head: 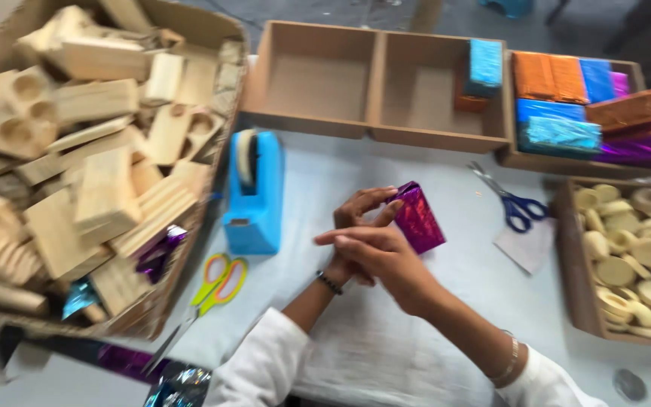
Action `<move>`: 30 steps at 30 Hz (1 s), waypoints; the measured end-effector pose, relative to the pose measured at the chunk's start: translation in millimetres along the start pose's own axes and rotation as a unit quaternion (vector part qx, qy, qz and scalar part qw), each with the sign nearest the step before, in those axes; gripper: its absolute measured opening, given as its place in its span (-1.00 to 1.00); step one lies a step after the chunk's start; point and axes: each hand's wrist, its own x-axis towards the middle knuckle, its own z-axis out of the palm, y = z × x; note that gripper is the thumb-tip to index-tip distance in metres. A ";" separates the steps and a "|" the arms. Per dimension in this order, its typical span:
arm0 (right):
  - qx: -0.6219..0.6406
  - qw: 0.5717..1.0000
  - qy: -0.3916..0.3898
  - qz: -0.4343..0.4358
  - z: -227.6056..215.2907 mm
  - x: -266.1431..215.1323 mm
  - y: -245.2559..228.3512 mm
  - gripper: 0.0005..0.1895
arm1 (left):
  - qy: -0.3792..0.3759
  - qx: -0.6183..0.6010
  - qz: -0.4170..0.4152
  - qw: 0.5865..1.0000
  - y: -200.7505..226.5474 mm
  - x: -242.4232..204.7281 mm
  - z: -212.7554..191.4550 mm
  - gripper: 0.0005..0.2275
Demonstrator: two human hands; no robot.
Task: The person wraps rectangular items in purple foil, secures them with tape from a dispenser, and wipes small wooden blocks and circular components using a white cloth.
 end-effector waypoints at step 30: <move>-0.042 0.988 0.145 -0.011 113.2 107.2 59.7 -0.73 | 0.054 -0.097 -0.155 0.982 -30.0 -10.0 2.3 -0.74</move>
